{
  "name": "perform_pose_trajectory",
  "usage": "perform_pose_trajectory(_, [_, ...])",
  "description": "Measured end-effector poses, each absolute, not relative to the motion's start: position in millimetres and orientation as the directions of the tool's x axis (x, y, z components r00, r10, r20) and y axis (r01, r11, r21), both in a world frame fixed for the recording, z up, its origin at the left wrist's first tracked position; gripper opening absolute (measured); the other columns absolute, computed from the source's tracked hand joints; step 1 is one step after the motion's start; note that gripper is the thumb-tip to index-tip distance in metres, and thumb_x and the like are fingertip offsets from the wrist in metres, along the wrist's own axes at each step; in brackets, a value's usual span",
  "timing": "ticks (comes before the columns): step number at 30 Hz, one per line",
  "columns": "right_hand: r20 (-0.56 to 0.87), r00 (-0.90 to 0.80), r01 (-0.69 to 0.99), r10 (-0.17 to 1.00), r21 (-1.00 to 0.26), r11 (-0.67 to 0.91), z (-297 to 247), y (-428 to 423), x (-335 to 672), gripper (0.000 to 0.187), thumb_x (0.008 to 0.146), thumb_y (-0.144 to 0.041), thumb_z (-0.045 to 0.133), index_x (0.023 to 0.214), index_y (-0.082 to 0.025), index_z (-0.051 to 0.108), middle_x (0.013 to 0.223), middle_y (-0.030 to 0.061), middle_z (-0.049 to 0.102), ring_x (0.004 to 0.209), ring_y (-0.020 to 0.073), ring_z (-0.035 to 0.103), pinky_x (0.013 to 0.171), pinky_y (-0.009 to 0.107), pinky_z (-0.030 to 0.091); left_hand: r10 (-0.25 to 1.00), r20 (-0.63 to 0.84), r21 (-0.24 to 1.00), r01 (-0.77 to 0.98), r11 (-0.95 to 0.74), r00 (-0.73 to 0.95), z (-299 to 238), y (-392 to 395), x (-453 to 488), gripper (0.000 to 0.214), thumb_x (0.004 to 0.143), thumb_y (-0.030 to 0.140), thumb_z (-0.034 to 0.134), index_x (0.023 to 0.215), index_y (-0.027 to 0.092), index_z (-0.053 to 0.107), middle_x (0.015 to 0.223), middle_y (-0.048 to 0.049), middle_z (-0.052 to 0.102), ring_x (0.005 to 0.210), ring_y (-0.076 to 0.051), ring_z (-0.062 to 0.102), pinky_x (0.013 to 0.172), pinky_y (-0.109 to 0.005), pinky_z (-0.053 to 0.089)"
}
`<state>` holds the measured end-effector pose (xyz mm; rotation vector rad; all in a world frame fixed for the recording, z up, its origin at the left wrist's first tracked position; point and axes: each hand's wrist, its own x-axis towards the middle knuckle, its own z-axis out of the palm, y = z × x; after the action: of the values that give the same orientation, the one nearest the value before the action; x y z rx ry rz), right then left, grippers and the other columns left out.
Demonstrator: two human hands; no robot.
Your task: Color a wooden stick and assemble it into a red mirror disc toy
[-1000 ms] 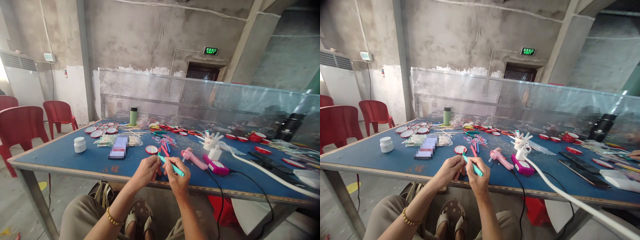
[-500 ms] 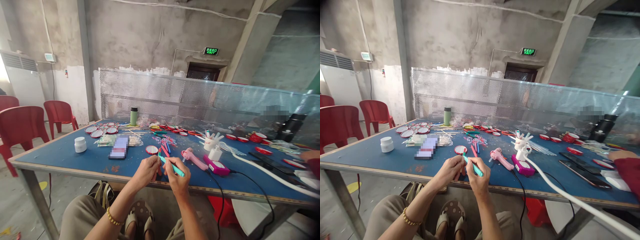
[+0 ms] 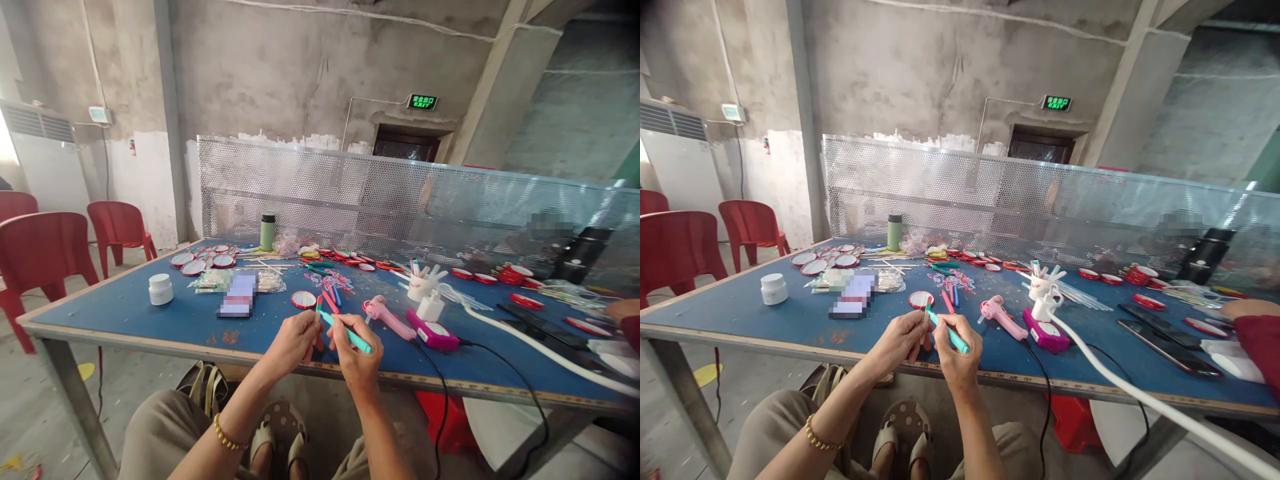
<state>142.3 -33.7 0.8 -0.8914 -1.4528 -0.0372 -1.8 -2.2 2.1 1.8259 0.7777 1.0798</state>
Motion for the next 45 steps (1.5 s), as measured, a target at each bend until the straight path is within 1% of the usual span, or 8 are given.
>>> perform_pose_trajectory(10, [0.875,0.146,0.569,0.461,-0.456,0.684,2.4,-32.8,142.1,0.018,0.095,-0.028,0.058,0.082,-0.019,0.065,0.062,-0.0022,0.066,0.049,0.0110,0.060,0.051,0.022,0.048,0.830,0.354,0.897,0.094,-0.432,0.431,2.7,-2.0,-1.8,0.033,0.097,0.044,0.041,0.078,0.019,0.050,0.064,0.0034,0.061,0.039,-0.007,0.049,0.045,-0.019,0.033])
perform_pose_trajectory(18, [0.856,0.186,0.542,0.483,-0.499,0.676,1.8,-34.8,141.3,0.019,0.096,-0.030,0.057,0.082,-0.019,0.065,0.060,-0.0033,0.064,0.047,0.0102,0.058,0.048,0.021,0.047,0.826,0.357,0.897,0.086,-0.433,0.437,4.9,-3.9,-1.8,0.033,0.097,0.045,0.041,0.079,0.019,0.050,0.065,0.0030,0.062,0.039,-0.007,0.049,0.044,-0.019,0.033])
perform_pose_trajectory(26, [0.870,0.159,0.577,0.467,-0.466,0.671,4.3,-34.6,141.3,0.020,0.095,-0.030,0.057,0.081,-0.019,0.066,0.061,-0.0022,0.067,0.048,0.0117,0.061,0.050,0.022,0.048,0.827,0.352,0.895,0.101,-0.434,0.438,5.5,-3.8,-2.2,0.034,0.097,0.046,0.040,0.080,0.019,0.051,0.065,0.0029,0.062,0.040,-0.007,0.049,0.046,-0.020,0.034])
perform_pose_trajectory(33, [0.871,0.155,0.578,0.466,-0.463,0.672,4.2,-34.8,141.0,0.019,0.095,-0.029,0.057,0.081,-0.019,0.066,0.060,-0.0023,0.066,0.047,0.0113,0.059,0.049,0.022,0.048,0.825,0.358,0.896,0.088,-0.435,0.437,3.3,-3.5,-2.3,0.034,0.097,0.046,0.040,0.080,0.019,0.051,0.064,0.0032,0.062,0.040,-0.007,0.049,0.045,-0.019,0.033])
perform_pose_trajectory(40, [0.850,0.202,0.533,0.486,-0.512,0.674,3.4,-36.0,140.7,0.020,0.095,-0.031,0.058,0.081,-0.020,0.065,0.059,-0.0030,0.065,0.046,0.0109,0.059,0.047,0.021,0.048,0.831,0.345,0.904,0.082,-0.419,0.436,3.8,-2.5,-2.0,0.034,0.097,0.048,0.042,0.080,0.019,0.050,0.065,0.0029,0.062,0.039,-0.008,0.049,0.044,-0.020,0.032])
perform_pose_trajectory(45, [0.865,0.175,0.570,0.470,-0.478,0.669,3.3,-34.7,141.2,0.021,0.096,-0.031,0.057,0.081,-0.019,0.066,0.061,-0.0015,0.067,0.047,0.0118,0.060,0.049,0.022,0.049,0.825,0.357,0.897,0.086,-0.434,0.439,2.5,-2.4,-2.0,0.035,0.097,0.048,0.040,0.080,0.019,0.051,0.065,0.0026,0.063,0.040,-0.007,0.049,0.045,-0.019,0.033])
